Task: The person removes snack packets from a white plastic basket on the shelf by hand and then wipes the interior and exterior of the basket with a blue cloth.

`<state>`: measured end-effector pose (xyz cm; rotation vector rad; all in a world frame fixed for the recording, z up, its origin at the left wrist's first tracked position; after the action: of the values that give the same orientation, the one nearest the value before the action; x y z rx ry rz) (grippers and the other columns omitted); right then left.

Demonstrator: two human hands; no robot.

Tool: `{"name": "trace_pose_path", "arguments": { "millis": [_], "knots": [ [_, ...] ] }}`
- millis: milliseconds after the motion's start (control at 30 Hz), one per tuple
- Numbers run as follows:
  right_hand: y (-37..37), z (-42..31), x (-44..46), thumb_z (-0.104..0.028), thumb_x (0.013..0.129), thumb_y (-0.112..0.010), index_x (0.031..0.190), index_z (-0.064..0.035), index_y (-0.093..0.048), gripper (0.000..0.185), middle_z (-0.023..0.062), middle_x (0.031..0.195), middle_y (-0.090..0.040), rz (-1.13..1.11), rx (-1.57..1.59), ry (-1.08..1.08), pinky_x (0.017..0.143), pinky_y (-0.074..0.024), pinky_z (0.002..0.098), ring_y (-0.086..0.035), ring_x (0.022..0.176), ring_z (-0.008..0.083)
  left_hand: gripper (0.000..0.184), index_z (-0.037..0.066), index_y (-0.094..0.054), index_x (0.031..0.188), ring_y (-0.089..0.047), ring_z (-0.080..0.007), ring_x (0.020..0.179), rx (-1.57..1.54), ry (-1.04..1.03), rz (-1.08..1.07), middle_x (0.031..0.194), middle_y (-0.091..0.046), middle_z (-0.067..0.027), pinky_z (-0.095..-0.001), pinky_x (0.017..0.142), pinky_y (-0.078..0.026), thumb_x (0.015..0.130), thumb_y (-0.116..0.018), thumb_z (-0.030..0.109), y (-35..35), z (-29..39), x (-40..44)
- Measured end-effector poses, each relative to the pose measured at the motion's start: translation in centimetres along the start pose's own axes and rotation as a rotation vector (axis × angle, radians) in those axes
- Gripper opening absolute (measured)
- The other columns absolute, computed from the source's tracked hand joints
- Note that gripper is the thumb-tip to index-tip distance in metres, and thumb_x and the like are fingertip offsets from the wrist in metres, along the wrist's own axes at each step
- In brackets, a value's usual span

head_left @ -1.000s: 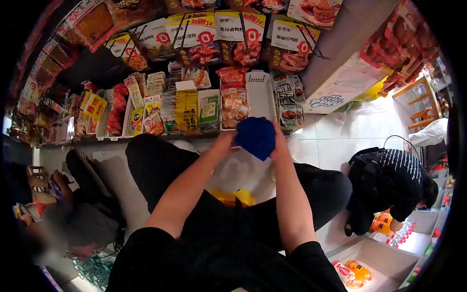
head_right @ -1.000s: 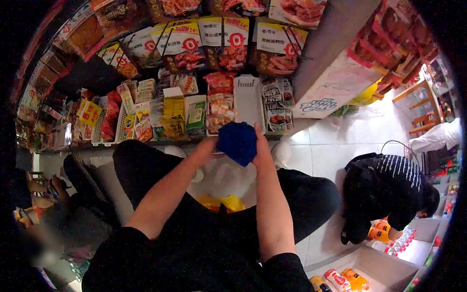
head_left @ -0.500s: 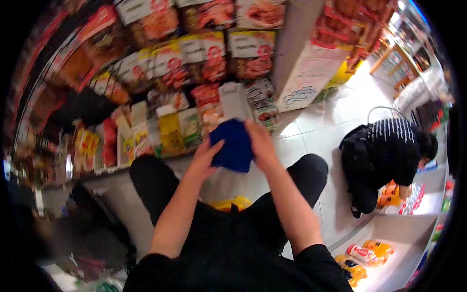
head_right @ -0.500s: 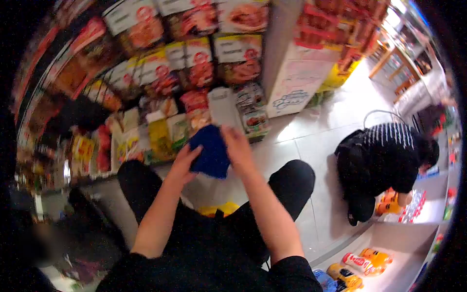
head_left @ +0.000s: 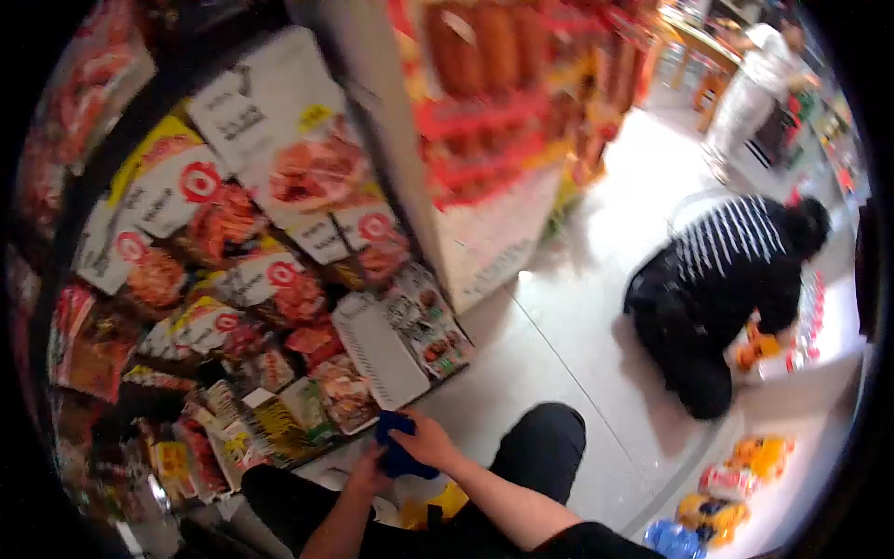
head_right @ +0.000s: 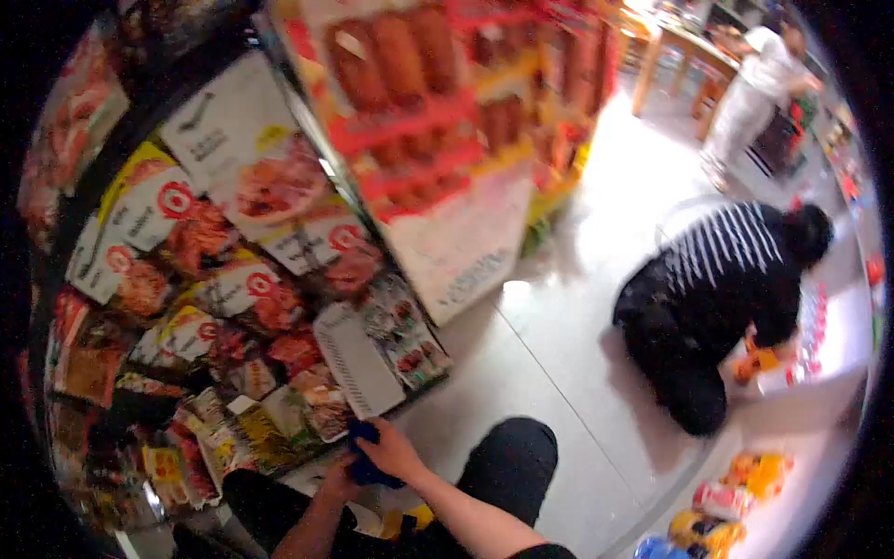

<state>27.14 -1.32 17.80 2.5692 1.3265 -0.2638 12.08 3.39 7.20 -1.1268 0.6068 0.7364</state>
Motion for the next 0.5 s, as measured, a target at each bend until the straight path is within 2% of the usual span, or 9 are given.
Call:
{"name": "trace_pose_path", "arguments": {
  "millis": [67,167,233,300,333,400,433,500],
  "knots": [
    [0.9,1.4,0.9,-0.021,0.081,-0.064,0.112,0.0023,-0.053,0.040,0.0182,0.097,-0.063,-0.030,-0.073,-0.047,0.078,-0.0475,0.0342,-0.061,0.088,0.0251,0.035,0.005,-0.048,0.119,-0.058,-0.0258,0.098,-0.005,0.058,0.040,0.113,-0.056,-0.0109,-0.0408,0.089,-0.047,0.088,-0.053,0.018,-2.4,-0.4,-1.2],
    [3.2,0.1,0.2,-0.020,0.081,-0.064,0.113,0.0008,-0.054,0.039,0.0139,0.098,-0.064,-0.173,0.251,-0.335,0.075,-0.0489,0.0326,-0.061,0.085,0.0199,0.036,0.004,-0.047,0.120,-0.058,-0.0250,0.100,0.036,0.163,0.110,0.114,-0.056,-0.0106,-0.0375,0.088,-0.049,0.088,-0.053,0.019,-4.7,-1.6,-2.7],
    [3.6,2.0,-0.3,-0.019,0.081,-0.065,0.113,0.0011,-0.055,0.038,0.0092,0.097,-0.064,-0.199,0.223,-0.363,0.073,-0.0500,0.0294,-0.060,0.083,0.0155,0.034,0.006,-0.047,0.120,-0.059,-0.0254,0.097,0.003,0.213,0.276,0.112,-0.057,-0.0088,-0.0349,0.084,-0.051,0.088,-0.052,0.016,-6.8,-2.4,-4.9],
    [2.7,5.2,-2.0,-0.017,0.081,-0.064,0.112,0.0024,-0.056,0.037,0.0090,0.096,-0.064,-0.249,0.538,-0.543,0.073,-0.0507,0.0283,-0.061,0.083,0.0162,0.037,0.009,-0.046,0.124,-0.055,-0.0242,0.105,0.089,0.279,0.216,0.118,-0.055,-0.0092,-0.0362,0.093,-0.044,0.087,-0.053,0.015,-1.9,-5.3,-2.4],
    [2.8,7.0,-2.4,-0.015,0.082,-0.063,0.112,0.0045,-0.055,0.037,0.0100,0.096,-0.063,-0.259,0.459,-0.532,0.073,-0.0513,0.0282,-0.061,0.082,0.0169,0.038,0.010,-0.046,0.124,-0.053,-0.0239,0.107,0.148,0.316,0.200,0.119,-0.053,-0.0093,-0.0364,0.095,-0.043,0.087,-0.053,0.015,-3.1,-5.3,-3.8],
    [4.2,10.3,-3.3,-0.018,0.082,-0.063,0.115,0.0036,-0.053,0.040,0.0145,0.102,-0.063,-0.246,0.431,-0.679,0.076,-0.0521,0.0311,-0.063,0.086,0.0213,0.040,0.011,-0.045,0.126,-0.050,-0.0233,0.111,0.420,0.279,0.004,0.122,-0.051,-0.0095,-0.0369,0.097,-0.039,0.088,-0.053,0.015,-8.0,-2.5,-6.3],
    [5.6,8.7,-2.8,-0.018,0.082,-0.064,0.117,0.0036,-0.051,0.043,0.0149,0.103,-0.062,-0.243,0.454,-0.644,0.077,-0.0521,0.0326,-0.062,0.088,0.0226,0.040,0.012,-0.044,0.127,-0.048,-0.0229,0.113,0.643,0.185,-0.135,0.124,-0.050,-0.0096,-0.0372,0.099,-0.037,0.088,-0.054,0.015,-10.7,-1.0,-7.6],
    [8.5,6.4,-3.0,-0.017,0.080,-0.065,0.120,0.0035,-0.048,0.048,0.0156,0.104,-0.062,-0.234,0.523,-0.627,0.078,-0.0520,0.0357,-0.062,0.091,0.0252,0.042,0.013,-0.043,0.128,-0.045,-0.0223,0.116,1.103,-0.127,-0.403,0.127,-0.047,-0.0098,-0.0376,0.101,-0.034,0.088,-0.054,0.015,-16.2,1.1,-10.7]
  ]
}}
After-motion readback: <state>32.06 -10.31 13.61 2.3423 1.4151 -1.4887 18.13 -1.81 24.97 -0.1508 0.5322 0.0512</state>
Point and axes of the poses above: each hand's wrist, its own x-axis towards the middle knuckle, its own y-axis out of the back of the hand, z = x × y, the point moved 8 cm from there along x, towards the middle knuckle
